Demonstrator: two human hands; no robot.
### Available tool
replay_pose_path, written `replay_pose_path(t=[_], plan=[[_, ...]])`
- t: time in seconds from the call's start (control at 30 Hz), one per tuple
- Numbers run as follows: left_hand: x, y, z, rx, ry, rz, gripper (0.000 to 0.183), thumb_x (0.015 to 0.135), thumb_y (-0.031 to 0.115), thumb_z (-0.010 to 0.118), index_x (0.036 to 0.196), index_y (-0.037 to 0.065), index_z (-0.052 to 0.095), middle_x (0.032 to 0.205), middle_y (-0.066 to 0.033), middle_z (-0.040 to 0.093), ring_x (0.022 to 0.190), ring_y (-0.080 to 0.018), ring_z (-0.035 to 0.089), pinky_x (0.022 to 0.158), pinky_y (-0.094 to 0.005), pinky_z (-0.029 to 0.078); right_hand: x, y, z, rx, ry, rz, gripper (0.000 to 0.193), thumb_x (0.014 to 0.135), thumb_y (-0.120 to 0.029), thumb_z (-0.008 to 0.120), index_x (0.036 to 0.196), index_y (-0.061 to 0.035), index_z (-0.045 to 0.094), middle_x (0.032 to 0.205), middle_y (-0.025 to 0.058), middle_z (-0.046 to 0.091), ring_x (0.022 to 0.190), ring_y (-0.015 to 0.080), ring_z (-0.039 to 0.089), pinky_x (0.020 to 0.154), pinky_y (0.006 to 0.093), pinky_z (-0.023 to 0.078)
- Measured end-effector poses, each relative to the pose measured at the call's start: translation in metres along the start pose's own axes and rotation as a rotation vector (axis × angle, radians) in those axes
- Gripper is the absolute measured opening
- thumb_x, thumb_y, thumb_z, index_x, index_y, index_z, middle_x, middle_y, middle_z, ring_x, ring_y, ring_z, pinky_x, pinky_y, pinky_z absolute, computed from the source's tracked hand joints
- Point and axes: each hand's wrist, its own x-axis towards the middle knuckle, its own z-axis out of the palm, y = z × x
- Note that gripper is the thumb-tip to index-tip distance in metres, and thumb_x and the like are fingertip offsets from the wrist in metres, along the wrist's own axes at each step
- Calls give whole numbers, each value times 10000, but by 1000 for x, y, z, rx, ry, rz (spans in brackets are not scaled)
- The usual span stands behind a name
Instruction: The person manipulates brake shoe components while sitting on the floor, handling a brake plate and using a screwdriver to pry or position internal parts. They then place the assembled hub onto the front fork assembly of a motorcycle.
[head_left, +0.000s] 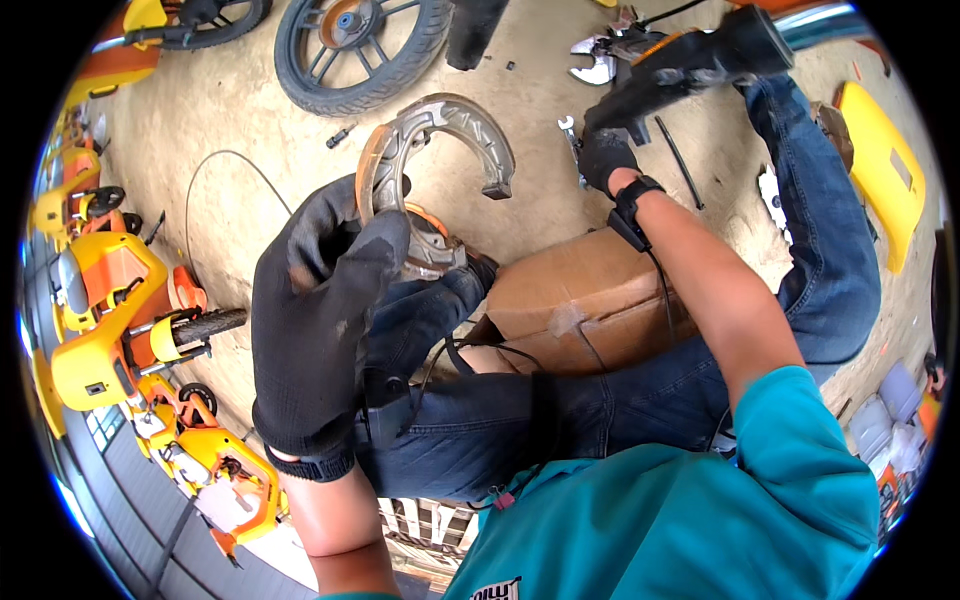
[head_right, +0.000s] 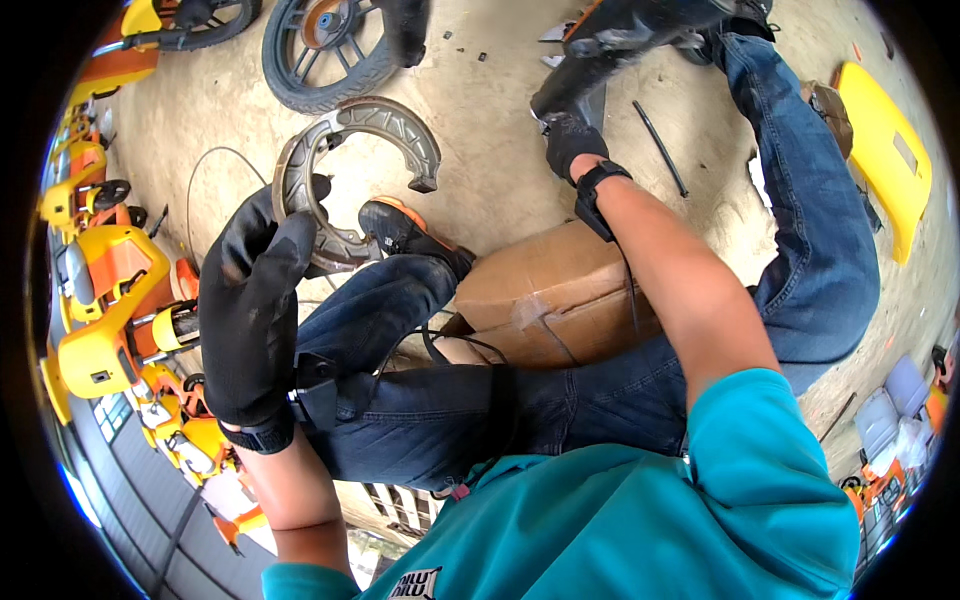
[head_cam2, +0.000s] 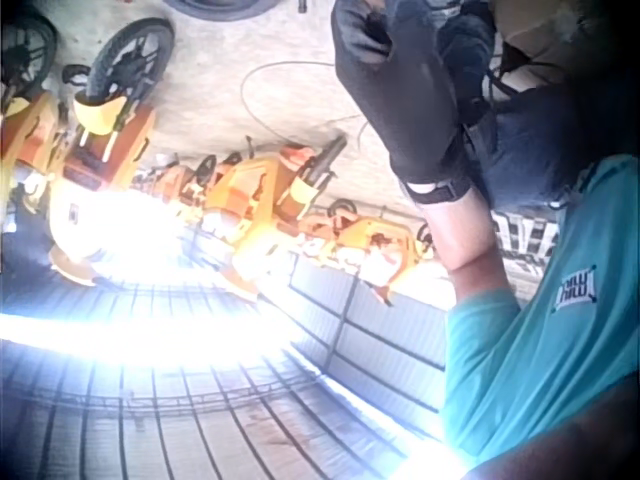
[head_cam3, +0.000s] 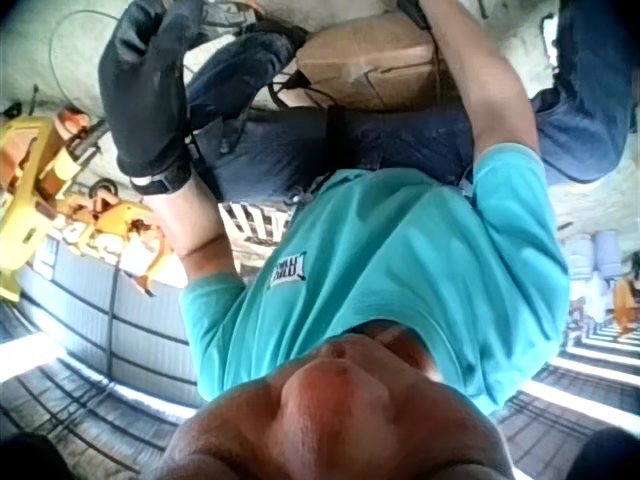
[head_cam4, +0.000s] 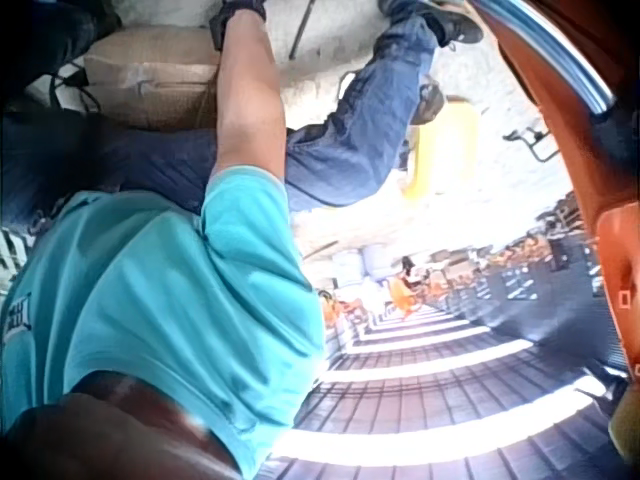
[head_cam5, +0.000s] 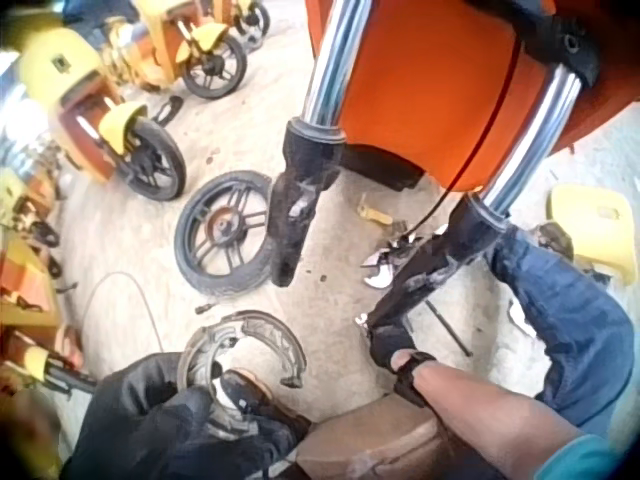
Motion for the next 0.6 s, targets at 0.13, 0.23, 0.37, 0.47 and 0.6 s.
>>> replay_pose_path(t=[0.13,0.23,0.37,0.47,0.6], plan=[[1,3,11,-8,-73,46,234,930,118,613,1098,-40,653,855,-3,641,748,-50,536,684,-208,433,-36,11,-46,297,-28,-441,140,811,-81,620,931,-24,664,886,184,667,813,377,641,770,418,516],[0,3,14,-6,-119,90,229,938,121,610,1096,-41,645,843,-4,633,736,-57,543,675,-213,437,-80,-15,-124,597,-514,-443,121,873,-153,656,945,-58,674,817,68,655,680,162,599,621,313,494],[0,3,24,-95,-200,105,249,947,131,618,1121,-46,627,858,-13,634,744,-61,554,675,-215,443,-142,-53,-232,921,-640,-2,274,937,-241,653,1137,-57,686,896,-4,688,609,21,484,496,179,376],[0,6,38,-154,-293,131,283,953,128,627,1162,-62,609,921,-38,655,804,-81,604,738,-234,496,-170,-53,-258,1062,-503,-42,266,937,-177,653,1174,-59,679,900,-2,686,636,19,508,526,181,403],[-4,2,57,-175,-332,127,306,970,157,595,1202,-43,609,945,-30,659,795,-86,610,726,-226,493,-189,-61,-255,1132,-315,-90,235,931,-104,650,1158,-48,680,902,0,682,685,20,534,575,180,429]])
